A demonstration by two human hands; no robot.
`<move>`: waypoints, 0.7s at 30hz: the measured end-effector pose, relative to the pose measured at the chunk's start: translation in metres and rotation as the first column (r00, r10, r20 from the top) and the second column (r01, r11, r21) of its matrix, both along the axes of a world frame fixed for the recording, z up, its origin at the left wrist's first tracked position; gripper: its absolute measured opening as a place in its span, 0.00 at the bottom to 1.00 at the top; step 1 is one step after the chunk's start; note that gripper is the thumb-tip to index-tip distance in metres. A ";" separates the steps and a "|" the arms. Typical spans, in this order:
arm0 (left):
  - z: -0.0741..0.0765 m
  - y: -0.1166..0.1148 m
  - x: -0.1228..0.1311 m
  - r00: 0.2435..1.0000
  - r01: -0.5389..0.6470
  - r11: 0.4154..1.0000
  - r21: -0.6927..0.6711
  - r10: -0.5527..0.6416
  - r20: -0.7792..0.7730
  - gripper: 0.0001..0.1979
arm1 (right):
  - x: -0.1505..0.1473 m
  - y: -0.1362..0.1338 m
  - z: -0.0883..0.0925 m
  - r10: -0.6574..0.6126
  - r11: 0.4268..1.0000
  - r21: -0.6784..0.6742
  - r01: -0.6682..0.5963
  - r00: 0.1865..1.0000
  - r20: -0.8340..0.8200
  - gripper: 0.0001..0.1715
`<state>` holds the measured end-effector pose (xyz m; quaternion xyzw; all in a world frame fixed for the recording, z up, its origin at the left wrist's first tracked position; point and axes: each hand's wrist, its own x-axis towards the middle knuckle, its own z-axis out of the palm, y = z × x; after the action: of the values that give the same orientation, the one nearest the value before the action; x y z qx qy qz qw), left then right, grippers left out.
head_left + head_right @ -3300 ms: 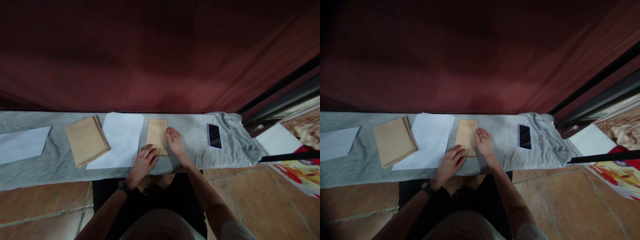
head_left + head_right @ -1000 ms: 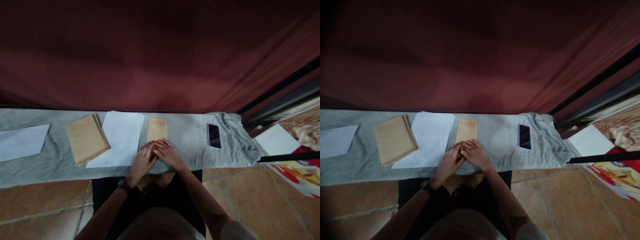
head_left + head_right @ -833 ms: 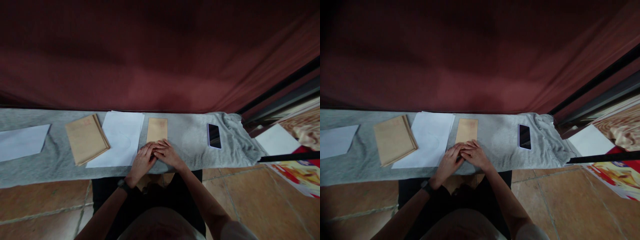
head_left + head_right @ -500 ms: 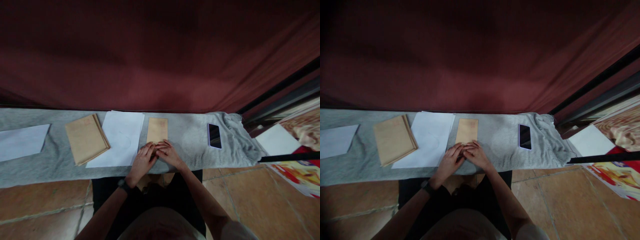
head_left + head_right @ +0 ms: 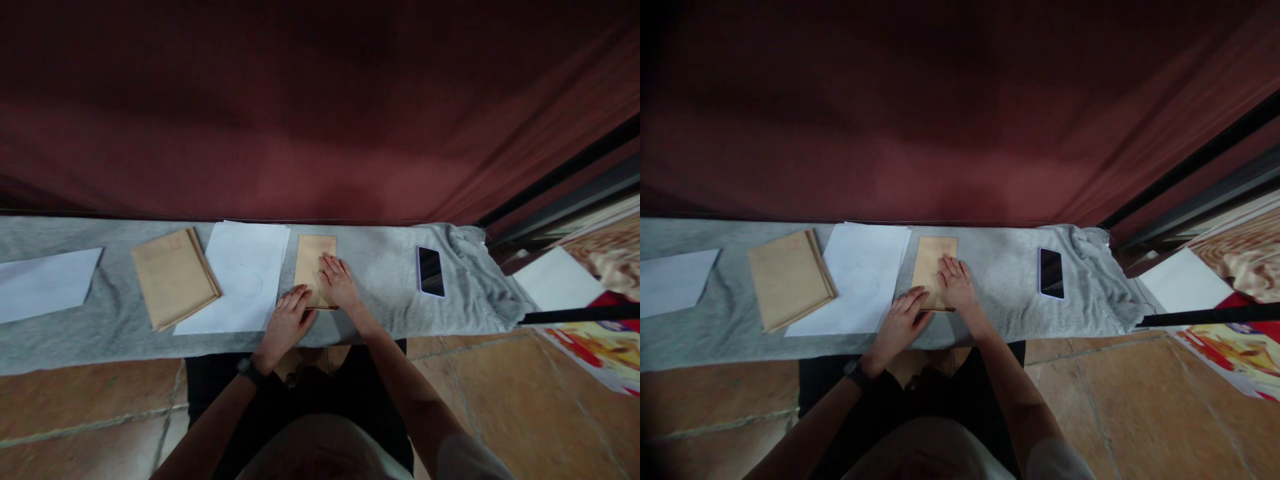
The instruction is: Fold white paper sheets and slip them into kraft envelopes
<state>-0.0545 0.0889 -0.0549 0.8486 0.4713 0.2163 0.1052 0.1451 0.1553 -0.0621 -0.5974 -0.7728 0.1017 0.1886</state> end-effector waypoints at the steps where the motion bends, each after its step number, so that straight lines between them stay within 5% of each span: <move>1: 0.000 0.000 0.000 1.000 0.000 1.000 -0.001 0.000 0.003 0.22 | 0.000 0.004 0.000 -0.003 1.000 -0.006 0.003 1.000 0.015 0.30; 21: 0.001 0.000 0.001 1.000 -0.003 1.000 -0.008 0.003 0.023 0.22 | -0.016 0.027 0.001 0.115 0.993 -0.007 -0.115 0.986 0.122 0.32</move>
<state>-0.0536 0.0888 -0.0544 0.8448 0.4723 0.2242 0.1137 0.1289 0.1822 -0.0608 -0.5569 -0.8161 0.0757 0.1345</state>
